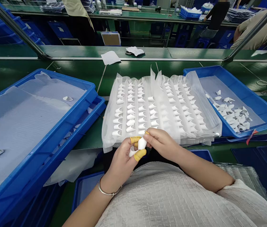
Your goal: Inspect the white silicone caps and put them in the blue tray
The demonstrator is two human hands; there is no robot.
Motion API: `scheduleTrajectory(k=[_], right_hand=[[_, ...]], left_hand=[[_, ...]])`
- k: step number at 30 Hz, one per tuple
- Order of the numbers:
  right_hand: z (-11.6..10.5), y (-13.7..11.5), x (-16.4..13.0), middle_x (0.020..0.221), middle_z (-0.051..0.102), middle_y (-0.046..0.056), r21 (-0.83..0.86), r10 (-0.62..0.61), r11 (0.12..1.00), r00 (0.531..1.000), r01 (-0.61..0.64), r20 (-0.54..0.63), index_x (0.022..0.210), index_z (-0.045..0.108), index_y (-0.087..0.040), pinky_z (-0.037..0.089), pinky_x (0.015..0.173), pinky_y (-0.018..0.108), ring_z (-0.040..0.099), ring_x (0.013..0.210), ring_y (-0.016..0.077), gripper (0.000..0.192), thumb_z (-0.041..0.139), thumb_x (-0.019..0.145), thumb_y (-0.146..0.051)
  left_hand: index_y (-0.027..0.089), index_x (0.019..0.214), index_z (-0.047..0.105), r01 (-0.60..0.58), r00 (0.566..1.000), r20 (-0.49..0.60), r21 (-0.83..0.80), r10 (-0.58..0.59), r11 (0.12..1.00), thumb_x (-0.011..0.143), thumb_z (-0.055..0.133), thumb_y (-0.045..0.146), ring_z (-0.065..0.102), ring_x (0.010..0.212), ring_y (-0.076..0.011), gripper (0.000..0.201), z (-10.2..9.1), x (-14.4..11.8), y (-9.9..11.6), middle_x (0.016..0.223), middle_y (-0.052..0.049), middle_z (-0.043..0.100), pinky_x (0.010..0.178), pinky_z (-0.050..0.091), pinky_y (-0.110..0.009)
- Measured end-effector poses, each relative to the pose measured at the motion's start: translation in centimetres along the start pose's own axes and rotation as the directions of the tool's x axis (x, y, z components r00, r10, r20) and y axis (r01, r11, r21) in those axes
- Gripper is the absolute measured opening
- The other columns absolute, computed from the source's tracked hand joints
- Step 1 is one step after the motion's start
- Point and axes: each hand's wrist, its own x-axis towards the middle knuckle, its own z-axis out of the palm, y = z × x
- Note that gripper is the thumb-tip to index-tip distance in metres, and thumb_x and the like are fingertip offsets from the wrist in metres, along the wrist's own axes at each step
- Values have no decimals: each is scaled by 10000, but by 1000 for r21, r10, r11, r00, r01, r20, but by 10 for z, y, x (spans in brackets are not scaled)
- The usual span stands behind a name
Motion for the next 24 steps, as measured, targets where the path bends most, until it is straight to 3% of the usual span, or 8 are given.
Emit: scheduleTrajectory(k=[3, 6, 9, 12, 15, 17, 21, 24], right_hand=[[-5, 2, 3, 735, 583, 2, 62, 35, 998, 996, -30, -78, 764, 515, -185, 454, 636, 279, 551, 657, 132, 356, 421, 1017, -418], [-11, 3, 4, 827, 607, 11, 66, 12, 998, 993, -4, -122, 921, 586, -186, 459, 679, 282, 568, 713, 136, 252, 462, 1004, -389], [-15, 2, 4, 872, 603, 18, 2, -59, 998, 998, 59, 6, 1020, 623, -195, 447, 712, 290, 565, 792, 156, 222, 562, 959, -399], [-16, -1, 4, 830, 578, 16, -27, -85, 996, 989, 89, 117, 904, 645, -174, 429, 681, 284, 540, 770, 155, 225, 644, 909, -399], [-18, 0, 3, 881, 585, 20, 73, -77, 995, 990, 69, 118, 942, 633, -175, 447, 664, 273, 548, 777, 151, 197, 698, 869, -345], [-19, 1, 2, 940, 591, 24, 47, -114, 993, 989, 110, 99, 1010, 627, -190, 457, 675, 268, 555, 807, 151, 204, 717, 852, -283], [-21, 5, -2, 917, 575, 15, -148, -223, 961, 970, 235, 94, 1018, 623, -207, 451, 716, 288, 528, 780, 144, 157, 690, 886, -259], [-21, 7, -3, 966, 575, 32, -185, -186, 961, 976, 205, 115, 1066, 605, -211, 459, 735, 304, 533, 829, 163, 234, 704, 884, -319]], left_hand=[[252, 1137, 587, 22, 1000, 15, -44, -21, 999, 896, 641, 299, 584, 846, -141, 252, -1, -1, -2, 940, 5, 624, 795, 485, -276], [247, 1147, 587, 27, 1000, 17, -52, -26, 998, 897, 638, 303, 583, 853, -146, 261, -3, -2, -2, 938, 0, 620, 804, 483, -284], [252, 1134, 596, 32, 999, 22, -35, -31, 999, 891, 640, 292, 580, 848, -146, 250, -3, -2, -1, 929, 5, 624, 796, 478, -282], [263, 1168, 583, 67, 998, 20, -76, -66, 995, 885, 642, 282, 586, 865, -150, 289, -1, -1, -1, 948, 3, 635, 812, 476, -291], [249, 1199, 546, 134, 990, -3, -225, -139, 965, 864, 659, 293, 590, 833, -147, 357, 2, 0, -1, 926, 3, 635, 794, 485, -298], [228, 1130, 562, 165, 984, -15, -276, -176, 947, 847, 668, 293, 580, 784, -140, 309, 2, 1, -1, 868, 11, 614, 756, 487, -290], [211, 994, 603, 147, 985, -59, -201, -161, 969, 833, 672, 286, 595, 801, -149, 191, 1, 2, 1, 859, 4, 631, 753, 488, -288], [216, 940, 626, 78, 988, -128, -47, -84, 996, 846, 675, 295, 609, 777, -144, 133, 1, 2, -1, 837, 13, 653, 727, 486, -271]])
